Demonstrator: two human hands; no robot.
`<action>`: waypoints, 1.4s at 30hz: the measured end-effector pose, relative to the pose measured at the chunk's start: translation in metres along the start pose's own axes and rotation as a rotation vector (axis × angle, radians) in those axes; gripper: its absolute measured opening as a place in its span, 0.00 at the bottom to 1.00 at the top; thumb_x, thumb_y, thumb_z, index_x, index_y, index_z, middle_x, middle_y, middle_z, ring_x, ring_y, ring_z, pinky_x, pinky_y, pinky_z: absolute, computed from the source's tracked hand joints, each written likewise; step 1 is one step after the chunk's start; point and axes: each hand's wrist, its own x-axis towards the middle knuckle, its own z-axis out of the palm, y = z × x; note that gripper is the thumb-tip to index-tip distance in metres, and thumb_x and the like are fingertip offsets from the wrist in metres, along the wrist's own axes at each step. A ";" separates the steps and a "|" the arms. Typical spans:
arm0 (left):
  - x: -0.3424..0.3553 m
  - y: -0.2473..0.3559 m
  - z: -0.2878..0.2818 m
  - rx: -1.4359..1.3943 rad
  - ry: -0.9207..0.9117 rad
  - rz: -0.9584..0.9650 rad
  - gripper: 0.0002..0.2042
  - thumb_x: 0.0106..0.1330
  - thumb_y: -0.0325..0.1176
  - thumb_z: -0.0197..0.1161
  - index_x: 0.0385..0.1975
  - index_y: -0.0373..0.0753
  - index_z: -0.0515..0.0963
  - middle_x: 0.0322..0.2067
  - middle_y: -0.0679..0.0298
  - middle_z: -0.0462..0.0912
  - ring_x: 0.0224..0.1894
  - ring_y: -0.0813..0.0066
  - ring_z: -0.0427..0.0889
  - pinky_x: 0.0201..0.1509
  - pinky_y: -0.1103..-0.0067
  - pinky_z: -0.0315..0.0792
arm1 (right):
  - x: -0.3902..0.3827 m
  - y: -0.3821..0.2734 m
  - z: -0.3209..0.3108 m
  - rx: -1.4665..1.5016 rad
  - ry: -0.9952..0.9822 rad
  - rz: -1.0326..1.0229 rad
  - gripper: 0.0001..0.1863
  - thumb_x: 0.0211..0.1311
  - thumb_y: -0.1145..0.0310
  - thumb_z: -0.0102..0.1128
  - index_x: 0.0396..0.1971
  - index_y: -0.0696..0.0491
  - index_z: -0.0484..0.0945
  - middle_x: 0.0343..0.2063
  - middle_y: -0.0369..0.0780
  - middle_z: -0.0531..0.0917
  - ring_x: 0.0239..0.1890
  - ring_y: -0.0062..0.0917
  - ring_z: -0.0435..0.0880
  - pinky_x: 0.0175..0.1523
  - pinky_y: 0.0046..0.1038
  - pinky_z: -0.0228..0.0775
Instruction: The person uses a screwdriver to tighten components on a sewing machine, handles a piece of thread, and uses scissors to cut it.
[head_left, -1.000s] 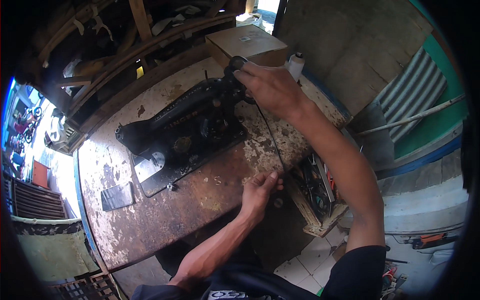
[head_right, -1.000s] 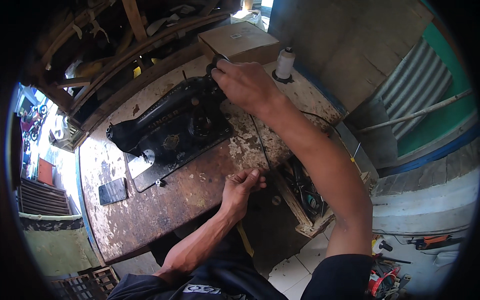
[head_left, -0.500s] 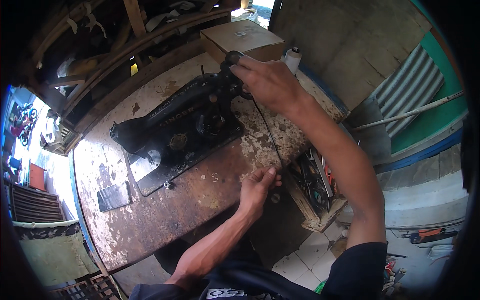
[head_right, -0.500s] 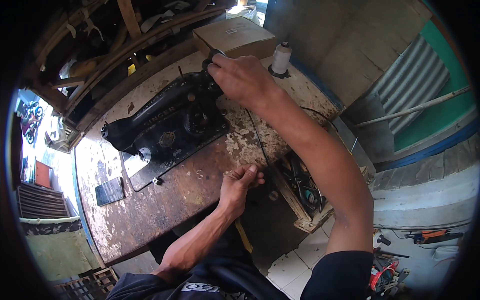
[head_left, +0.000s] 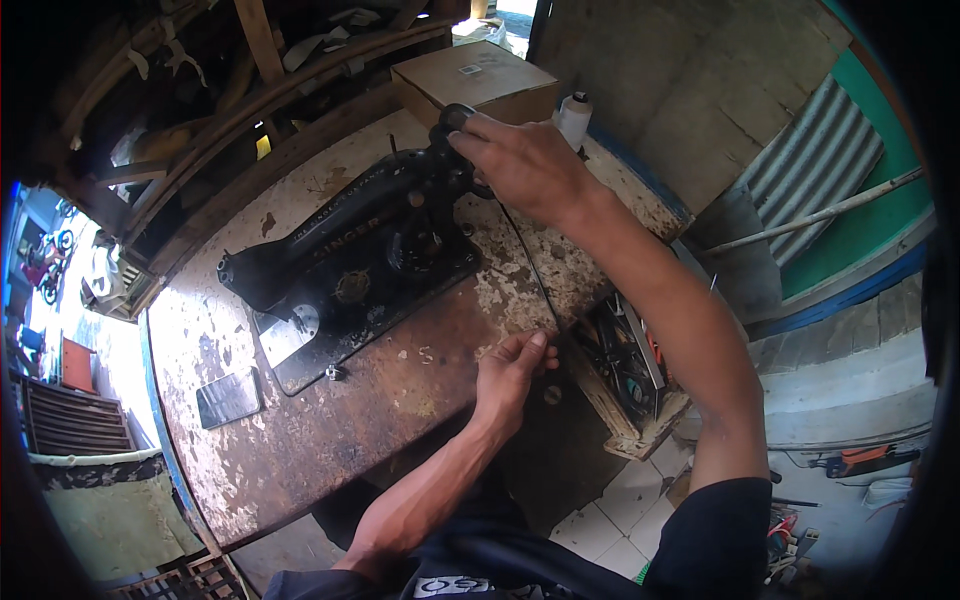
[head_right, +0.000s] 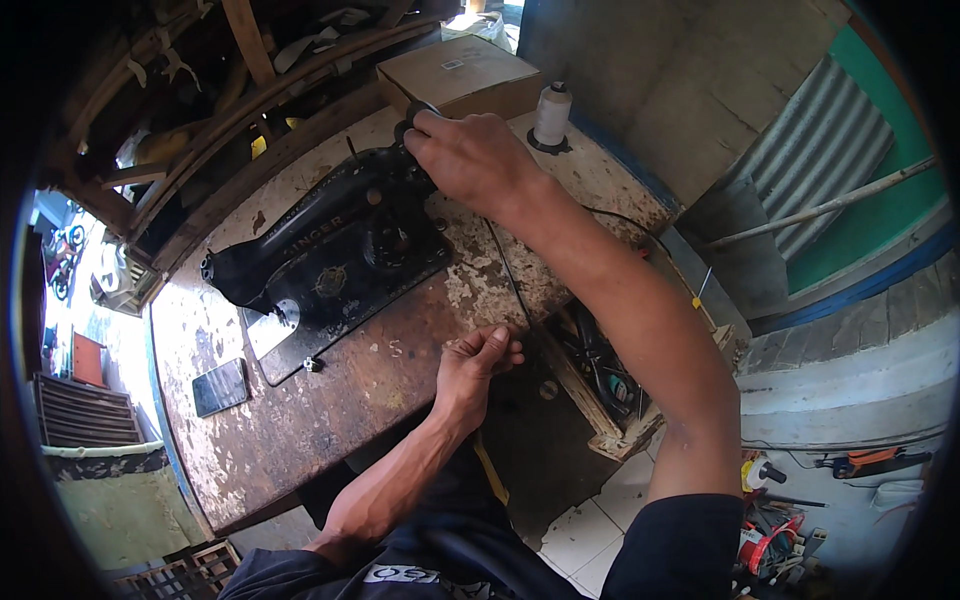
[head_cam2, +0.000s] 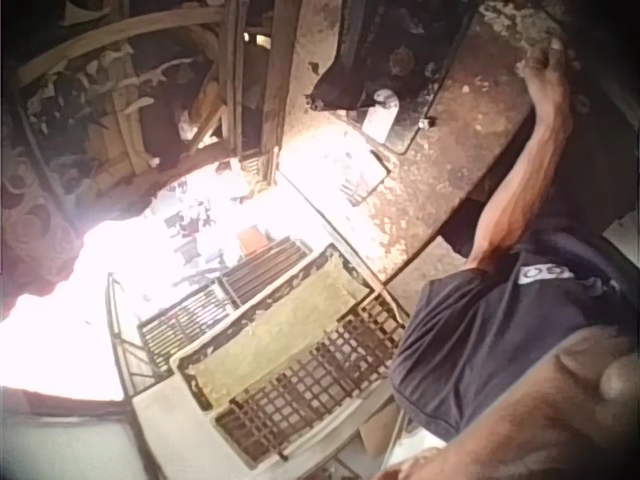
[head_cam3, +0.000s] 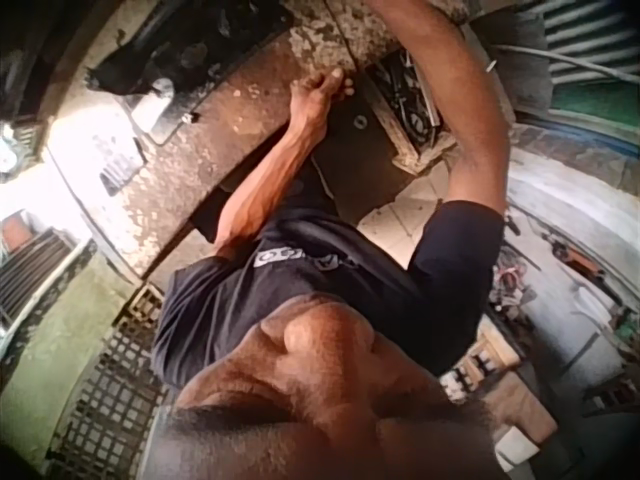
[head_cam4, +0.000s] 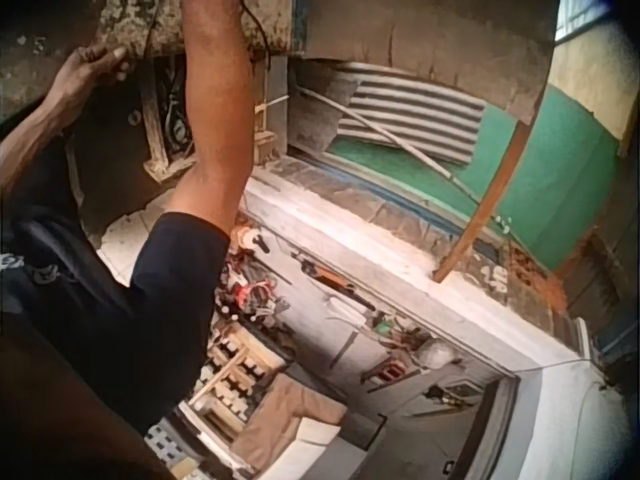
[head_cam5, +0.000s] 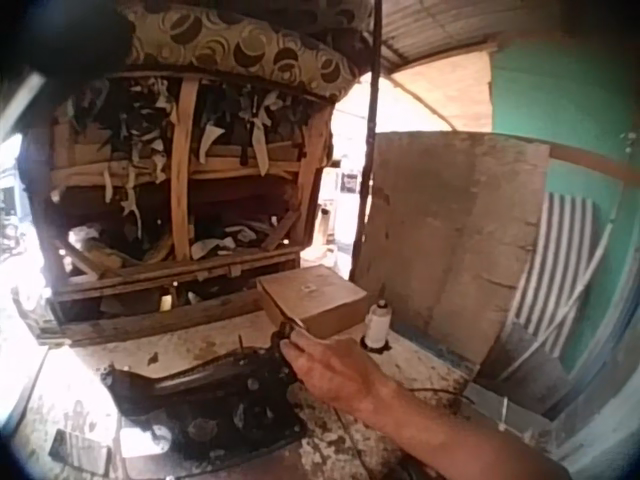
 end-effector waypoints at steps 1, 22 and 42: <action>0.000 0.001 0.001 0.000 0.009 0.014 0.12 0.75 0.38 0.65 0.46 0.35 0.85 0.35 0.65 0.87 0.35 0.78 0.84 0.45 0.81 0.75 | 0.002 0.000 0.000 -0.007 -0.008 0.001 0.05 0.61 0.74 0.58 0.35 0.53 0.80 0.36 0.40 0.81 0.33 0.40 0.88 0.35 0.39 0.82; -0.002 0.001 0.001 -0.023 -0.018 0.001 0.12 0.75 0.37 0.65 0.47 0.34 0.84 0.36 0.65 0.87 0.37 0.78 0.84 0.48 0.80 0.77 | 0.000 0.001 -0.013 0.003 -0.168 0.104 0.26 0.54 0.73 0.71 0.57 0.51 0.81 0.50 0.38 0.84 0.42 0.41 0.88 0.44 0.40 0.82; -0.187 -0.030 -0.145 1.375 0.069 0.606 0.18 0.61 0.24 0.72 0.49 0.34 0.76 0.48 0.48 0.81 0.48 0.50 0.81 0.53 0.61 0.75 | -0.288 -0.296 -0.017 0.698 -0.211 1.461 0.11 0.65 0.57 0.73 0.37 0.47 0.87 0.25 0.41 0.87 0.27 0.34 0.89 0.29 0.33 0.77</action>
